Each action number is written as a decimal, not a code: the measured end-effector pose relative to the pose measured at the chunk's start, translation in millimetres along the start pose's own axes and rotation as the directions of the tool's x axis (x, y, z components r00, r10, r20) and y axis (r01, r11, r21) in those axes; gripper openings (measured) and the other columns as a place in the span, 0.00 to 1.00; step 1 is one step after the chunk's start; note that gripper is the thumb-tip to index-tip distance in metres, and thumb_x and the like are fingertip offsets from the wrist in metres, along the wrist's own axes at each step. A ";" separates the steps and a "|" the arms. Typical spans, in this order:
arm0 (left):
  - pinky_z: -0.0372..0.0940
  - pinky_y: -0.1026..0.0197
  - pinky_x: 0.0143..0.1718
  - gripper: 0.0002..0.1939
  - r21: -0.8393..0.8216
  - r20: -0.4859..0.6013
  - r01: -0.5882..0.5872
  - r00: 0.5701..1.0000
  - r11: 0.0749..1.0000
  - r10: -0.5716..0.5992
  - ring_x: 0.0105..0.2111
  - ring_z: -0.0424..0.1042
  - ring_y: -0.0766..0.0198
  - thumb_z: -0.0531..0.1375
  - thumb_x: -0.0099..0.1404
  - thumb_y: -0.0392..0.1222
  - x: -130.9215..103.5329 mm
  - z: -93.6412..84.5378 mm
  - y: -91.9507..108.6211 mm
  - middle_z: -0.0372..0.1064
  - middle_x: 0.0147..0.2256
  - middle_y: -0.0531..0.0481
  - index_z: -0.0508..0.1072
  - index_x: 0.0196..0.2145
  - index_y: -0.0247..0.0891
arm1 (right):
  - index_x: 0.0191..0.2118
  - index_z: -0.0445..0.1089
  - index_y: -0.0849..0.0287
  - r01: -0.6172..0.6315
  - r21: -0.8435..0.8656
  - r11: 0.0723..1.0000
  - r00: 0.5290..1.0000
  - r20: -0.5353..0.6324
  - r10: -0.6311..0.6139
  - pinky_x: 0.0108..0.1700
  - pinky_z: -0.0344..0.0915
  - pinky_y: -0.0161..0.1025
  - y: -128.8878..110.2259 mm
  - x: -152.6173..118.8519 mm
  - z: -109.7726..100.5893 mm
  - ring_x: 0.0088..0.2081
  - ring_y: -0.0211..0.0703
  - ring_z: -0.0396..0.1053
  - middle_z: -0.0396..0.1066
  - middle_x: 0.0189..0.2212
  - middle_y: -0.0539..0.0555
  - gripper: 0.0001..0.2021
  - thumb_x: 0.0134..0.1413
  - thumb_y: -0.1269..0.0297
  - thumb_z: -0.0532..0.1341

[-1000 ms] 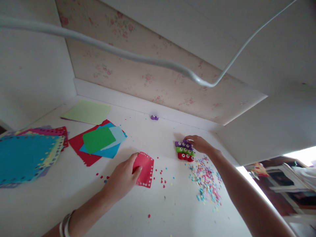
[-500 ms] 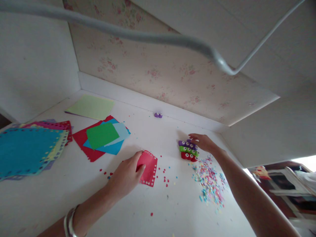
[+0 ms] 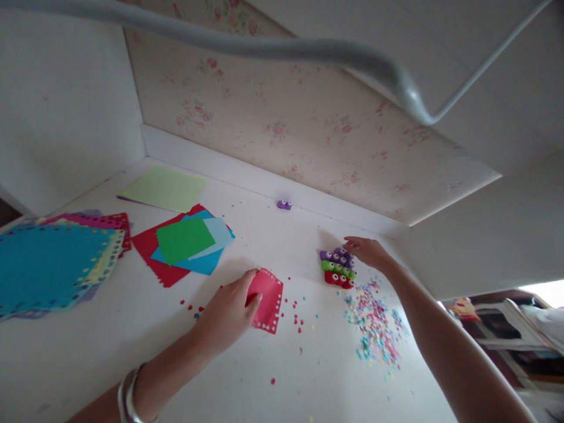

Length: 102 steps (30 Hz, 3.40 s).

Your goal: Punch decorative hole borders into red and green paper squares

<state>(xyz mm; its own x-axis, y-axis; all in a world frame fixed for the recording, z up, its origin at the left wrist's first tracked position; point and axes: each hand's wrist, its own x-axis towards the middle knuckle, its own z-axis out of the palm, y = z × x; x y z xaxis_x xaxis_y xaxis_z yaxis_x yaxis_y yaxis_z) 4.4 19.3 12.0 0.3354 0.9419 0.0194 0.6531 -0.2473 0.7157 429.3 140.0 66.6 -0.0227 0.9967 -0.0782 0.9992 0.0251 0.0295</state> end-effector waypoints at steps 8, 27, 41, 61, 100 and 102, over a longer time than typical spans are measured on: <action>0.66 0.51 0.50 0.22 -0.017 -0.008 0.003 1.000 1.000 -0.003 0.50 0.74 0.50 0.51 0.69 0.40 2.2 1.9 -2.1 0.72 0.52 0.37 0.63 0.59 0.34 | 0.36 0.81 0.50 -0.070 -0.068 0.995 0.995 0.060 0.074 0.40 0.71 0.40 9.2 -1.4 -3.4 0.39 0.51 0.78 0.80 0.35 0.50 0.13 0.58 0.61 0.57; 0.65 0.49 0.52 0.23 -0.030 -0.013 0.012 1.000 0.999 -0.012 0.51 0.73 0.49 0.51 0.69 0.42 2.2 8.8 -8.0 0.71 0.53 0.36 0.63 0.60 0.35 | 0.42 0.80 0.46 0.029 -0.012 0.999 0.998 0.047 -0.029 0.44 0.70 0.39 4.2 11.9 2.0 0.42 0.48 0.77 0.80 0.39 0.47 0.12 0.59 0.61 0.59; 0.65 0.51 0.52 0.23 -0.019 -0.017 -0.005 1.000 1.000 0.005 0.50 0.73 0.50 0.50 0.69 0.42 2.3 9.3 -8.3 0.72 0.52 0.36 0.63 0.60 0.36 | 0.42 0.80 0.48 0.054 0.048 0.997 0.997 0.056 -0.057 0.46 0.70 0.39 -6.4 4.8 -3.5 0.41 0.47 0.77 0.80 0.39 0.49 0.10 0.56 0.58 0.63; 0.65 0.61 0.33 0.11 -0.570 0.044 0.159 0.986 0.806 -0.163 0.32 0.74 0.58 0.58 0.63 0.49 13.6 -7.8 -9.5 0.75 0.32 0.49 0.68 0.35 0.38 | 0.56 0.71 0.58 0.238 0.198 0.951 0.966 -0.154 -0.210 0.60 0.59 0.43 -172.0 141.5 14.8 0.58 0.51 0.65 0.69 0.56 0.59 0.17 0.63 0.72 0.56; 0.64 0.65 0.19 0.18 -0.580 0.052 0.185 0.980 0.793 -0.191 0.22 0.70 0.64 0.57 0.63 0.51 12.5 -9.7 -3.1 0.77 0.33 0.47 0.75 0.42 0.36 | 0.43 0.73 0.52 0.062 0.998 0.019 0.997 -0.063 0.037 0.50 0.70 0.50 -213.8 -103.1 60.0 0.42 0.48 0.76 0.78 0.39 0.54 0.15 0.54 0.50 0.67; 0.64 0.65 0.19 0.18 -0.577 0.055 0.187 0.980 0.795 -0.191 0.21 0.70 0.64 0.56 0.63 0.51 12.1 -10.0 -2.8 0.77 0.32 0.47 0.75 0.42 0.36 | 0.43 0.73 0.52 0.067 0.997 0.043 0.997 -0.069 0.035 0.49 0.71 0.49 -213.1 -102.3 62.1 0.41 0.48 0.76 0.78 0.39 0.54 0.15 0.54 0.51 0.66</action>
<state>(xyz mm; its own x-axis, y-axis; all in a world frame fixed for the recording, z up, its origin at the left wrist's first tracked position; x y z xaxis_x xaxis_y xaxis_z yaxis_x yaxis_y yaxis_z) -0.2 33.6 17.2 0.2413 0.9579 -0.1556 0.1902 0.1106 0.9755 220.6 27.9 6.4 0.0105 0.9999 -0.0084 0.0726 -0.0091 -0.9973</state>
